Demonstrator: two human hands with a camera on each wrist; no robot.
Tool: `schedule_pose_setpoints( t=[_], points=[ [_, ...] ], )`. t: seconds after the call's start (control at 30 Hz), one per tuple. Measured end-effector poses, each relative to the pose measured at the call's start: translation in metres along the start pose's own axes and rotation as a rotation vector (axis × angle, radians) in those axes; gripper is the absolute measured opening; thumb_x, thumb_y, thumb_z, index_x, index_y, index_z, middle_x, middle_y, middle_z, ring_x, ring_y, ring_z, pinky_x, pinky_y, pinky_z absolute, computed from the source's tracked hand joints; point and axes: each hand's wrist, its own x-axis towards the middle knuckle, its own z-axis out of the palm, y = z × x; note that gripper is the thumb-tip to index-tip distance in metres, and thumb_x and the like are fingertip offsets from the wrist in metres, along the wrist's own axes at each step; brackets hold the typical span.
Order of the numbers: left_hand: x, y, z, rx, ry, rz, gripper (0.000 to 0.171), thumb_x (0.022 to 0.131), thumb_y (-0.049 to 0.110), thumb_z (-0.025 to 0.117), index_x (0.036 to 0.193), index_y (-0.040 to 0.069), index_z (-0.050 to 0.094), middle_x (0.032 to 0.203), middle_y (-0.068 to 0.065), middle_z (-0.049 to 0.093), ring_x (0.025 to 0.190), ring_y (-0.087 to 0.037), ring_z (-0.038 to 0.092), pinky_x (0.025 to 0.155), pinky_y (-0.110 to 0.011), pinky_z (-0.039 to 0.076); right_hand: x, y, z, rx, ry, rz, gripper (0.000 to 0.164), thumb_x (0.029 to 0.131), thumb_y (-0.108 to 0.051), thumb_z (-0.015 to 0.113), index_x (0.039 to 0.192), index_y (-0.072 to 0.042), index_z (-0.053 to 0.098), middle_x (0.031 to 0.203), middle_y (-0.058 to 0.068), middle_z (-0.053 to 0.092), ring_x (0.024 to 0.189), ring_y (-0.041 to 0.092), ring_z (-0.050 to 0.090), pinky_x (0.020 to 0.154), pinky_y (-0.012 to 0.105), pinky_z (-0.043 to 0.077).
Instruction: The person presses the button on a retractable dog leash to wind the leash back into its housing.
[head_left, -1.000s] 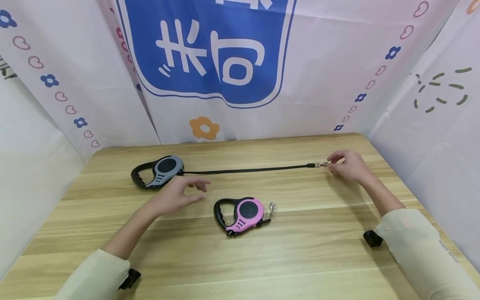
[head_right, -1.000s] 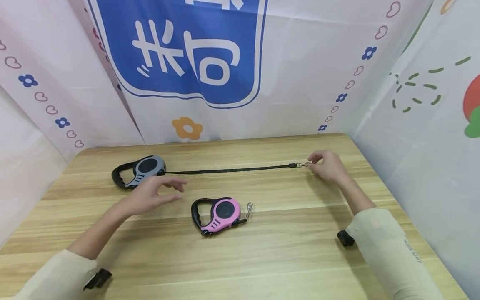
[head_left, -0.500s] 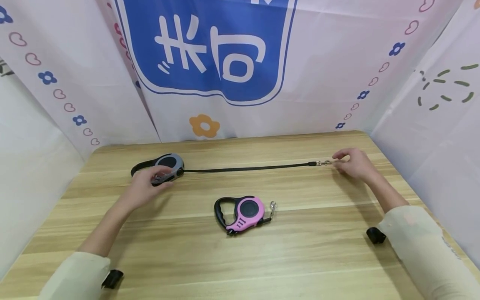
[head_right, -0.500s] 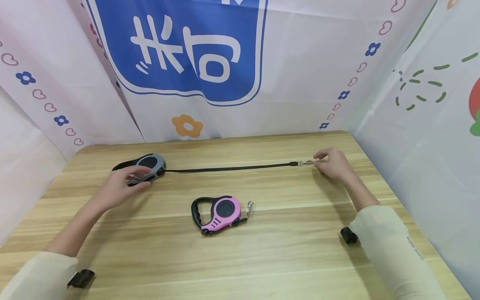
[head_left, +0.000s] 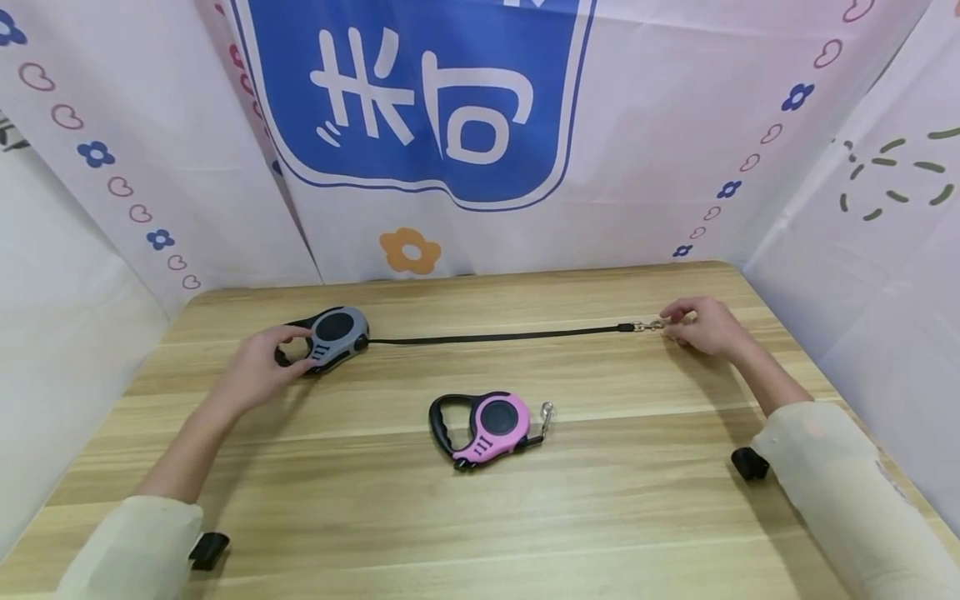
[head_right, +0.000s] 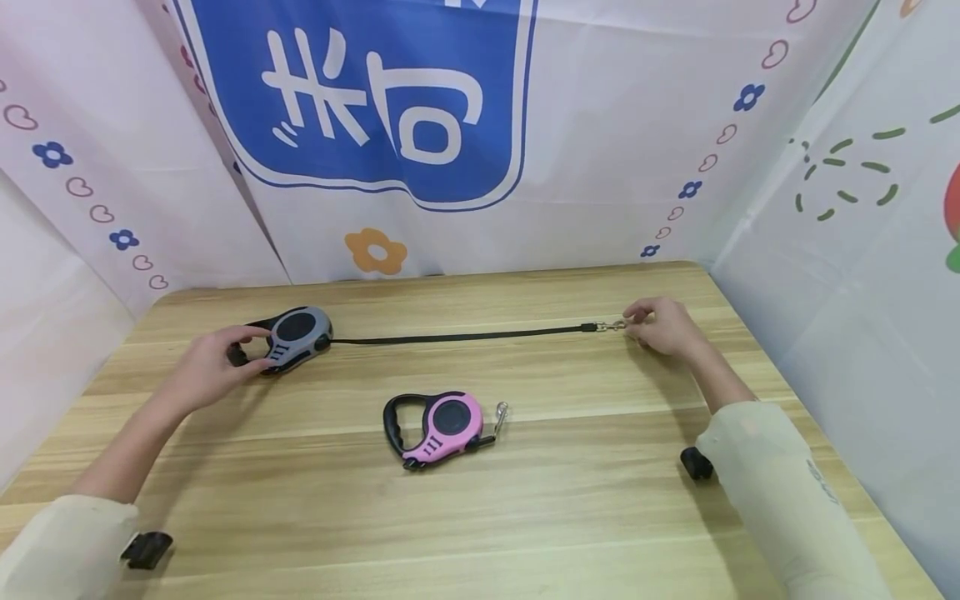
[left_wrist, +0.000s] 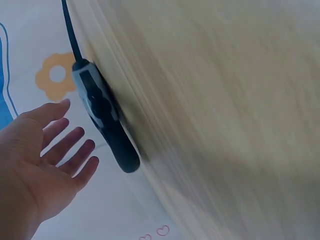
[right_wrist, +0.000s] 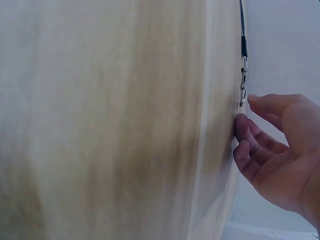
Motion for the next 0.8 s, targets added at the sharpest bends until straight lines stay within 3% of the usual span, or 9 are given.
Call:
schedule_pose_setpoints(
  t=[0.17,0.47,0.8],
  points=[
    [0.002,-0.011,-0.002,0.044,-0.018,-0.007,0.045,0.089,0.007,0.078,0.126,-0.015,0.062,0.128,-0.042,0.058,0.121,-0.062,0.051,0.104,-0.071,0.039,0.003,-0.001,0.0,0.005,-0.017,-0.04,0.031,0.093,-0.006,0.075,0.118,0.012,0.067,0.102,0.025,0.067,0.068,0.016,0.064,0.061,0.024,0.05],
    [0.003,-0.024,0.0,0.051,-0.071,-0.014,0.048,0.086,0.007,0.083,0.125,-0.013,0.064,0.124,-0.037,0.063,0.119,-0.062,0.053,0.102,-0.07,0.041,0.006,-0.004,0.003,-0.002,-0.01,-0.03,0.024,0.094,-0.002,0.072,0.114,0.01,0.07,0.103,0.023,0.069,0.071,0.016,0.058,0.064,0.025,0.047],
    [0.003,-0.028,0.0,0.039,-0.121,0.022,0.038,0.084,0.008,0.085,0.115,-0.008,0.071,0.109,-0.028,0.072,0.106,-0.051,0.065,0.094,-0.066,0.047,0.008,-0.002,0.005,-0.01,-0.015,-0.031,0.017,0.094,0.001,0.071,0.109,0.009,0.072,0.099,0.019,0.071,0.082,0.02,0.059,0.068,0.025,0.047]
  ],
)
